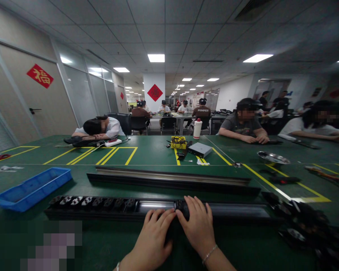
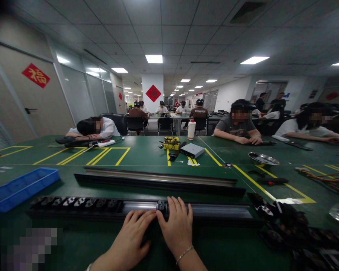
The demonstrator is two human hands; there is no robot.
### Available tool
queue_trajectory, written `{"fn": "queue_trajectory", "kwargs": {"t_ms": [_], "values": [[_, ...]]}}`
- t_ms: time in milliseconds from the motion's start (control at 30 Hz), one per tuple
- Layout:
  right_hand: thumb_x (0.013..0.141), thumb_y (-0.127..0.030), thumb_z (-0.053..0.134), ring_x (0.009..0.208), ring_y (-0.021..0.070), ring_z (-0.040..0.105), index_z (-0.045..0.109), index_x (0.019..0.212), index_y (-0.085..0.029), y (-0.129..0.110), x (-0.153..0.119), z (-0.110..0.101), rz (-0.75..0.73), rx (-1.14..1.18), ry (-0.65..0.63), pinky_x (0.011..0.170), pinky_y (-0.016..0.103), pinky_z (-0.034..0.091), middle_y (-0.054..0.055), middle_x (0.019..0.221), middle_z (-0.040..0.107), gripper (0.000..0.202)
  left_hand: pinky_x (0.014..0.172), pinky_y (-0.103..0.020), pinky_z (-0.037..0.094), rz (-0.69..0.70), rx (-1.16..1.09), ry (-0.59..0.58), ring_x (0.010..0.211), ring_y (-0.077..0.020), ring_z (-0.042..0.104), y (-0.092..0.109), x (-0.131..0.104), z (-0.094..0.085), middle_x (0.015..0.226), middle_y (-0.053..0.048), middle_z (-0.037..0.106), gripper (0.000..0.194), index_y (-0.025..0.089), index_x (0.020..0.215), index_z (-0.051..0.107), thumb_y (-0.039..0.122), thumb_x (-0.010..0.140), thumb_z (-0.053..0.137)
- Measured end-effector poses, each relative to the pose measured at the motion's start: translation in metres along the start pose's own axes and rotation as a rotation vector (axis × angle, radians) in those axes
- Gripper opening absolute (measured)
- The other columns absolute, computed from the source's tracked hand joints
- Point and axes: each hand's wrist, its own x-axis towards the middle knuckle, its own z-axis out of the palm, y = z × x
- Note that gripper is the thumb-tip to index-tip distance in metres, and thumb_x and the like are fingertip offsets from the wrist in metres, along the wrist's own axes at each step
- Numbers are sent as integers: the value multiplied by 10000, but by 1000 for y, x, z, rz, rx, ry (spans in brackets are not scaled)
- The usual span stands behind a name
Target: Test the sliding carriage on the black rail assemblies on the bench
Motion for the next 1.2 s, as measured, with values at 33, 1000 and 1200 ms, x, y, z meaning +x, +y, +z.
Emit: {"fn": "queue_trajectory", "kwargs": {"t_ms": [33, 1000, 1200], "values": [[850, -488, 412, 1167, 283, 469, 591, 1168, -207, -3, 2, 0, 22, 5, 3, 1016, 511, 221, 96, 1206, 601, 460, 1048, -447, 256, -1, -6, -3, 1194, -231, 405, 0, 0, 0, 1372, 27, 459, 784, 305, 1331, 354, 92, 595, 519], [808, -277, 455, 1133, 237, 509, 614, 1071, -200, 0, 6, -1, 34, 65, 22, 981, 411, 294, 59, 1141, 637, 317, 1047, -427, 270, 12, -39, 26, 1201, -204, 407, -6, -1, 3, 1361, 43, 466, 724, 322, 1301, 393, 62, 634, 498], [807, -281, 450, 1133, 237, 507, 613, 1062, -221, 0, 6, 0, 21, 60, 29, 998, 429, 273, 54, 1138, 640, 309, 1041, -423, 281, 17, -35, 26, 1196, -207, 420, -7, -1, 2, 1352, 26, 477, 716, 317, 1295, 402, 59, 634, 493]]}}
